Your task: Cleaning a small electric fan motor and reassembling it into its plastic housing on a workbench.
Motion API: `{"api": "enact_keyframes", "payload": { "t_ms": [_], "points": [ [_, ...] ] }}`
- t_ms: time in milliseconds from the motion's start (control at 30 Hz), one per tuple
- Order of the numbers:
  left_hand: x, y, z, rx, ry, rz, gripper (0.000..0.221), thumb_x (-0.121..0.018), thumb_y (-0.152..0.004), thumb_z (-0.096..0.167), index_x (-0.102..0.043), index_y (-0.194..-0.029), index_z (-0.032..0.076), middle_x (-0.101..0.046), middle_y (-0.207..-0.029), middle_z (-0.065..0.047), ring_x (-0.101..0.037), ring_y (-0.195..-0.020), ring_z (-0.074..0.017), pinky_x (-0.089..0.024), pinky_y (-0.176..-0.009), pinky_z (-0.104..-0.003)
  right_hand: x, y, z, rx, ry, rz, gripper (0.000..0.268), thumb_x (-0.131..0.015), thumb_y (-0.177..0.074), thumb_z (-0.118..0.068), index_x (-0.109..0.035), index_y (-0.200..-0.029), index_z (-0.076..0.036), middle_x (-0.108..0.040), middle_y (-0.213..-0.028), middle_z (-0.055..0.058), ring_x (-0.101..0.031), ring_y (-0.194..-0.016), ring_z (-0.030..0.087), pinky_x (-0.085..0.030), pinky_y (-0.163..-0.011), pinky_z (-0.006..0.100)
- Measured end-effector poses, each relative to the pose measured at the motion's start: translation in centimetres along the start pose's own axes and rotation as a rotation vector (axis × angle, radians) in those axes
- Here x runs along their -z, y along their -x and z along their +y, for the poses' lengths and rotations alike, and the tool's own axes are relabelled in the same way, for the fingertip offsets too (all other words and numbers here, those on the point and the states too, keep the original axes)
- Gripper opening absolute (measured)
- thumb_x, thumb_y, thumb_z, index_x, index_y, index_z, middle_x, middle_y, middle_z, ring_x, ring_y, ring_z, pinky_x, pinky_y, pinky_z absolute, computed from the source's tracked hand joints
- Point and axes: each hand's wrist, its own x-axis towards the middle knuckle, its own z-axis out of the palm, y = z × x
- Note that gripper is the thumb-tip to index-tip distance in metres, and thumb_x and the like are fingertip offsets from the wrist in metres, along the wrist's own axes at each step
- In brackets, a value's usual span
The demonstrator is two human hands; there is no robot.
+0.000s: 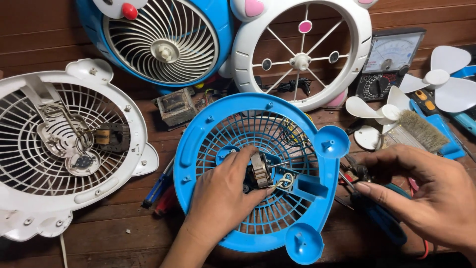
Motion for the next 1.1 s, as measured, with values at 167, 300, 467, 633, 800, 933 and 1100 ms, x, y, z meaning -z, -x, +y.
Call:
{"api": "enact_keyframes", "payload": {
  "t_ms": [167,300,467,633,800,933,1100],
  "points": [
    [-0.1,-0.1,0.2,0.012,-0.011,-0.015,0.076,-0.080,-0.084,0.050,-0.049,-0.142,0.015,-0.068,-0.123,-0.011,-0.070,-0.100,-0.0379,-0.059,-0.073,-0.056,-2.3,-0.6,-1.9,0.042,-0.354,-0.089,0.035,-0.081,-0.075,-0.013,-0.078,-0.109,-0.005,-0.084,-0.102,0.005,-0.079,-0.092,0.013,-0.062,-0.084,0.025],
    [0.1,-0.2,0.3,0.035,0.001,-0.032,0.076,-0.079,-0.084,0.050,-0.048,-0.144,0.016,-0.067,-0.126,-0.009,-0.069,-0.102,-0.0377,-0.058,-0.074,-0.056,-4.3,-1.6,-3.2,0.033,-0.656,-0.103,0.031,-0.077,-0.079,-0.002,-0.075,-0.109,0.002,-0.084,-0.108,0.013,-0.079,-0.099,0.017,-0.063,-0.087,0.026],
    [-0.1,0.0,0.0,0.035,0.011,-0.032,0.075,-0.080,-0.081,0.042,-0.049,-0.143,0.016,-0.066,-0.126,-0.009,-0.069,-0.100,-0.0404,-0.056,-0.072,-0.057,-5.7,-2.2,-2.9,0.006,-0.716,-0.117,0.034,-0.079,-0.076,-0.002,-0.074,-0.110,0.002,-0.083,-0.109,0.014,-0.079,-0.101,0.019,-0.064,-0.090,0.029],
    [0.3,0.0,0.2,0.030,0.050,-0.043,0.075,-0.077,-0.080,0.034,-0.048,-0.146,0.013,-0.067,-0.128,-0.012,-0.070,-0.100,-0.0393,-0.057,-0.076,-0.055,-6.2,-2.6,-3.6,0.106,-0.518,-0.099,0.030,-0.079,-0.079,-0.014,-0.077,-0.107,-0.004,-0.082,-0.105,0.006,-0.078,-0.095,0.013,-0.062,-0.087,0.024],
    [0.5,0.1,0.2,0.038,0.050,-0.069,0.076,-0.082,-0.081,0.038,-0.048,-0.145,0.015,-0.068,-0.125,-0.009,-0.069,-0.098,-0.0411,-0.056,-0.073,-0.057,-6.1,-2.7,-4.0,0.311,-0.262,-0.069,0.028,-0.065,-0.091,-0.019,-0.067,-0.116,-0.008,-0.080,-0.111,0.002,-0.078,-0.103,0.013,-0.059,-0.094,0.026],
    [0.2,0.2,0.1,0.025,0.045,-0.040,0.076,-0.082,-0.080,0.038,-0.048,-0.143,0.014,-0.068,-0.121,-0.010,-0.069,-0.095,-0.0426,-0.056,-0.070,-0.057,-6.2,-2.8,-4.5,0.308,-0.180,-0.087,0.027,-0.068,-0.089,-0.025,-0.071,-0.113,-0.013,-0.081,-0.107,-0.003,-0.080,-0.098,0.011,-0.059,-0.088,0.026],
    [0.2,0.3,0.4,0.013,0.053,-0.012,0.068,-0.071,-0.078,0.025,-0.050,-0.141,0.013,-0.069,-0.122,-0.011,-0.070,-0.093,-0.0418,-0.056,-0.068,-0.056,-7.2,-3.0,-5.7,0.413,-0.274,-0.235,0.027,-0.063,-0.093,-0.022,-0.068,-0.116,-0.010,-0.080,-0.110,0.004,-0.080,-0.100,0.017,-0.058,-0.094,0.029]
  ]
}}
